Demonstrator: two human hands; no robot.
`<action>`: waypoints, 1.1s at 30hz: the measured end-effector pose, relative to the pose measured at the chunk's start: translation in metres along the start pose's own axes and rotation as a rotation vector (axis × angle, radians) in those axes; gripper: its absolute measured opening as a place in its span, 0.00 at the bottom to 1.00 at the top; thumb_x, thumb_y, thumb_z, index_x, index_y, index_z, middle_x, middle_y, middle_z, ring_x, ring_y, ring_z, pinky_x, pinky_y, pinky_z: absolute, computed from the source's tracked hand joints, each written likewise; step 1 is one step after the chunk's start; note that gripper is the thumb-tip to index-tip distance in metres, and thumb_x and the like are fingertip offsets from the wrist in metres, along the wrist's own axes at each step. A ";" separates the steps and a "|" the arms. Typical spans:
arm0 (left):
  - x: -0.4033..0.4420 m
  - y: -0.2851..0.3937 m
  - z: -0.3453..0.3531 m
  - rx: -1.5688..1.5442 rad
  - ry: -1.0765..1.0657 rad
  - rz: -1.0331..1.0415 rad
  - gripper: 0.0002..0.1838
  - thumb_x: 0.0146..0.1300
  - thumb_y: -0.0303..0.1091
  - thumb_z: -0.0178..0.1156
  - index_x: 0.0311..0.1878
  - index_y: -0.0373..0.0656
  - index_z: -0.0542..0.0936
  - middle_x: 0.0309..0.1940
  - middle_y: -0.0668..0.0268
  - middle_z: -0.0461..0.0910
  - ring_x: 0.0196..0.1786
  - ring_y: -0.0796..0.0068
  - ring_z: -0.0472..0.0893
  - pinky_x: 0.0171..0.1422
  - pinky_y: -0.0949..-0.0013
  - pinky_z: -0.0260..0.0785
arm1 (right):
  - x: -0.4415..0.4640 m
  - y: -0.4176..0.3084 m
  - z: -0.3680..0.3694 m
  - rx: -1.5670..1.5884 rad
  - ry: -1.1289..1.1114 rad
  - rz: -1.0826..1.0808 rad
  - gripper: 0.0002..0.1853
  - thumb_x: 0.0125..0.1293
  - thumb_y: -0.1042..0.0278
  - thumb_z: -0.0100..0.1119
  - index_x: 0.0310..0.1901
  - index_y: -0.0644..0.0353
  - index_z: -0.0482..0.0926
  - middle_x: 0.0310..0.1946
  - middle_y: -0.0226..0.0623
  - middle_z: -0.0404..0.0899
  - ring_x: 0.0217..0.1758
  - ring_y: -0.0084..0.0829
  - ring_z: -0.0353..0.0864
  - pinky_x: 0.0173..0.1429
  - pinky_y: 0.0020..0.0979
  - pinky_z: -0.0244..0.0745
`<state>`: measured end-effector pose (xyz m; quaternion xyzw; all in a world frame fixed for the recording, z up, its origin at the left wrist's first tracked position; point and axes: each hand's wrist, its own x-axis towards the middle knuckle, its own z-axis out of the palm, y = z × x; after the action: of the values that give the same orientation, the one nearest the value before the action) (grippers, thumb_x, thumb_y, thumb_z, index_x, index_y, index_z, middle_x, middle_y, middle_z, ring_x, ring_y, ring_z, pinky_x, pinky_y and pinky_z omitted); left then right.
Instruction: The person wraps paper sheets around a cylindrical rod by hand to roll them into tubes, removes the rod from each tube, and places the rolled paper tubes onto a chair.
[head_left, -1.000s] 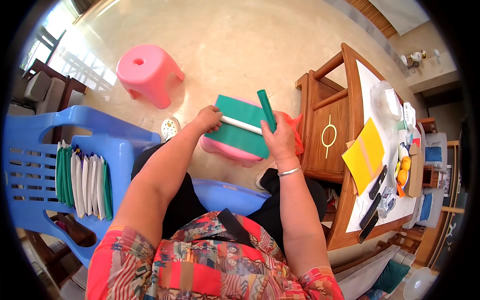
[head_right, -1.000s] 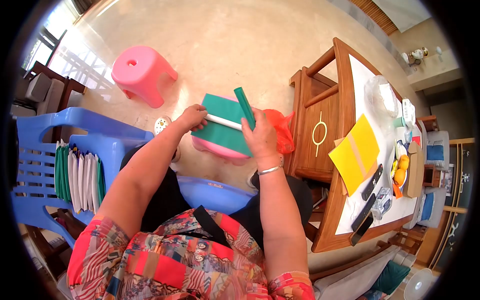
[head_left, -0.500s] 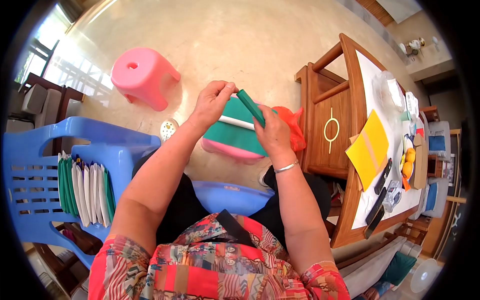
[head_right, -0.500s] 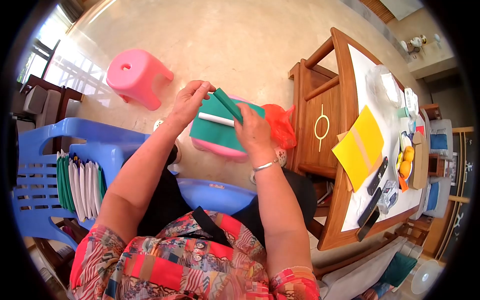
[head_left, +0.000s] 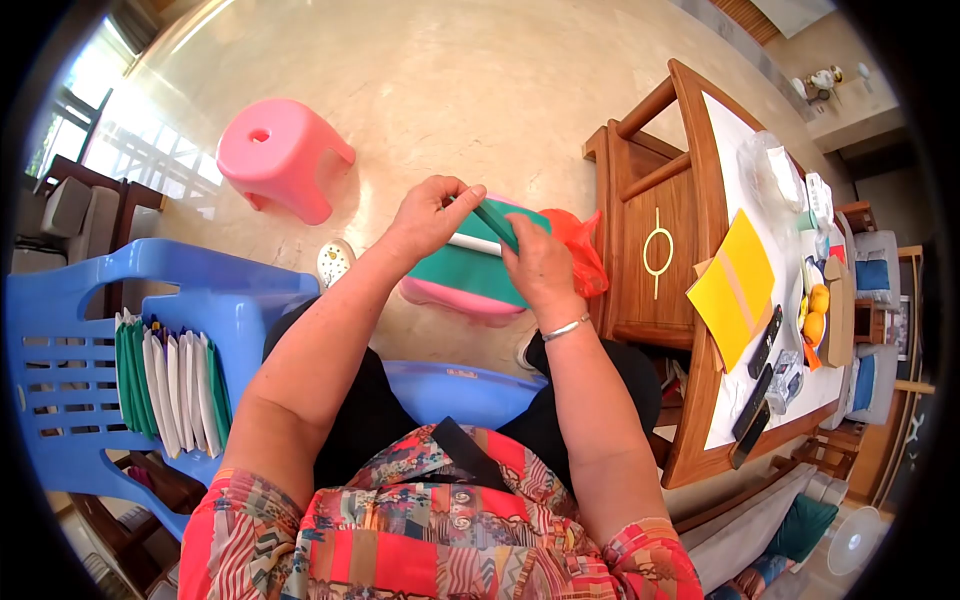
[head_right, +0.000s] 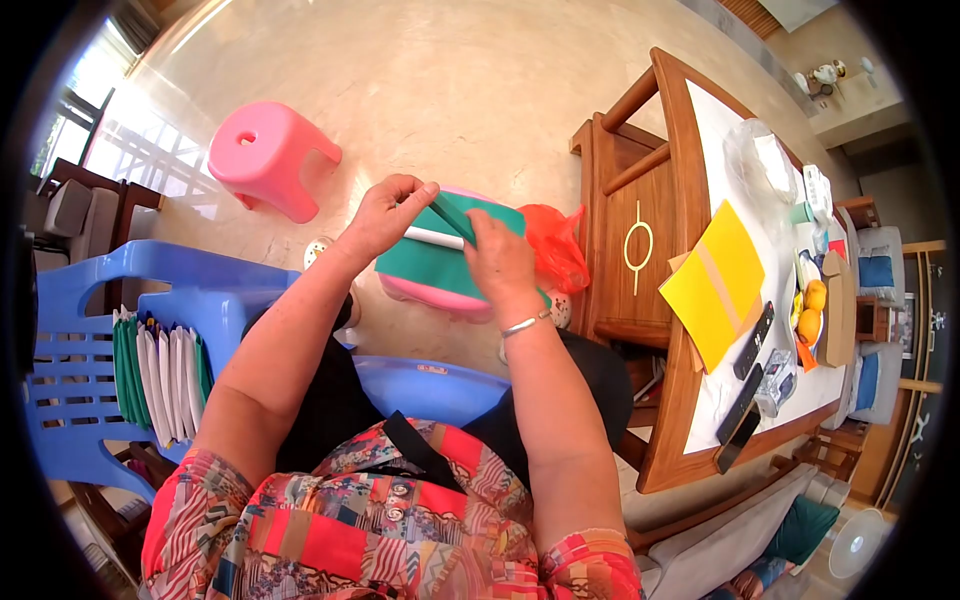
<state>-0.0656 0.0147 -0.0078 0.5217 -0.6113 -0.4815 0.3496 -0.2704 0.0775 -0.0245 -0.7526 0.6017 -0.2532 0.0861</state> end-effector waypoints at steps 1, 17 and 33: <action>-0.001 0.001 0.000 0.018 -0.006 -0.013 0.24 0.69 0.52 0.66 0.41 0.35 0.86 0.36 0.59 0.82 0.40 0.72 0.79 0.46 0.67 0.73 | 0.000 0.000 0.000 -0.007 -0.007 0.006 0.17 0.63 0.68 0.69 0.53 0.54 0.77 0.39 0.46 0.86 0.40 0.51 0.86 0.40 0.47 0.82; -0.004 0.016 -0.034 0.303 -0.243 0.374 0.11 0.72 0.39 0.66 0.44 0.41 0.84 0.50 0.60 0.82 0.49 0.63 0.81 0.53 0.63 0.75 | 0.001 0.006 0.007 0.721 -0.326 0.247 0.39 0.55 0.53 0.82 0.65 0.60 0.75 0.52 0.42 0.84 0.54 0.36 0.85 0.56 0.36 0.83; -0.024 0.049 -0.049 0.212 -0.425 0.397 0.11 0.73 0.39 0.66 0.44 0.41 0.84 0.57 0.58 0.81 0.56 0.61 0.80 0.58 0.60 0.74 | 0.002 -0.017 -0.016 1.100 -0.840 0.436 0.13 0.68 0.61 0.73 0.47 0.59 0.82 0.28 0.26 0.79 0.29 0.20 0.79 0.34 0.25 0.75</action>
<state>-0.0302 0.0266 0.0553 0.3132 -0.8075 -0.4357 0.2448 -0.2635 0.0827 -0.0029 -0.4972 0.4397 -0.1856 0.7245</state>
